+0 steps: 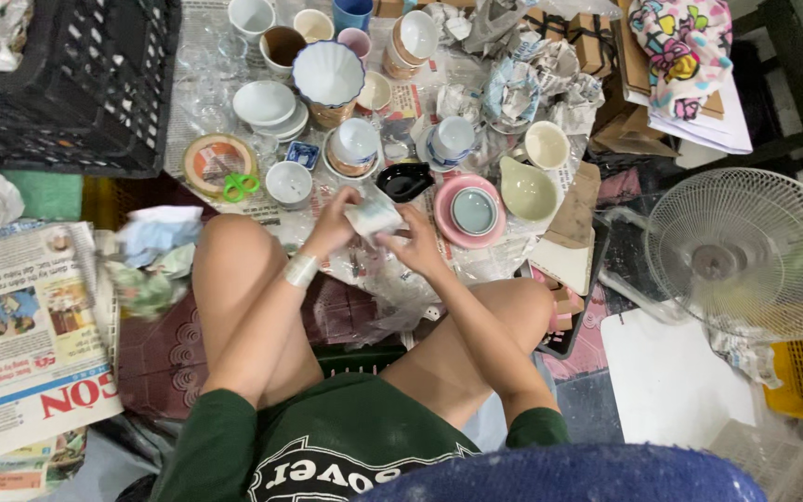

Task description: The person sits cross-legged and wraps various ceramic items, including cups, bowls, and plates, using newspaper and plastic wrap. They handle each item individually, folding the paper around it and placing the wrapped items into a black crate.

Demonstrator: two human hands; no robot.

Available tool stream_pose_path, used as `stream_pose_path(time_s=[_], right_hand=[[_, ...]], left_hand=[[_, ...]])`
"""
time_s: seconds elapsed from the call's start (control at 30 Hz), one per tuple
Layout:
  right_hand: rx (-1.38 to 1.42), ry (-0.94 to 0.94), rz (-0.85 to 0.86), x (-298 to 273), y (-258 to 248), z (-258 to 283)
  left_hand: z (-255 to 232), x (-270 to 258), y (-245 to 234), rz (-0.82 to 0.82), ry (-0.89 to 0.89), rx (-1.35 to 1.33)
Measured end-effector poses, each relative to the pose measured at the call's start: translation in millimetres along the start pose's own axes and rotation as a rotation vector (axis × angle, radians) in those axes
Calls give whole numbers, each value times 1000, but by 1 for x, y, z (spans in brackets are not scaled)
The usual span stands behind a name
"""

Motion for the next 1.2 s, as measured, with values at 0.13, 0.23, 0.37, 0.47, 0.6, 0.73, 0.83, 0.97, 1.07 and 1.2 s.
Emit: stream_pose_path(time_s=[0.13, 0.23, 0.37, 0.47, 0.6, 0.73, 0.83, 0.97, 1.07, 1.2], right_hand=[[52, 34, 10, -2, -5, -31], [29, 1, 3, -4, -11, -40], [-58, 2, 2, -7, -19, -31], [-20, -84, -6, -4, -20, -19], [37, -151, 51, -2, -14, -25], [311, 165, 79, 6, -11, -61], [482, 469, 99, 0, -6, -76], [574, 610, 138, -6, 4, -82], [660, 672, 154, -10, 5, -103], [754, 703, 144, -10, 7, -127]], left_hand=[[-13, -13, 12, 49, -132, -83], [-31, -16, 7, 92, -173, -52], [-56, -17, 6, 84, 32, 108], [-62, -18, 7, 98, 83, -9], [-33, -16, 12, 80, -110, -344], [44, -15, 17, -10, -269, -462], [90, -14, 15, -87, -202, -295], [120, -23, 12, -70, -403, -595], [120, -28, 29, 31, -644, -974], [107, -27, 29, 114, -653, -1030]])
Point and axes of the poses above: each hand's wrist, its own x-axis towards the middle knuckle, its own y-axis out of the palm, z = x × y, the point moved 8 cm from there along x, towards the middle knuckle, and after that the axes turned 3 degrees about -z, right-handed, at the moved point
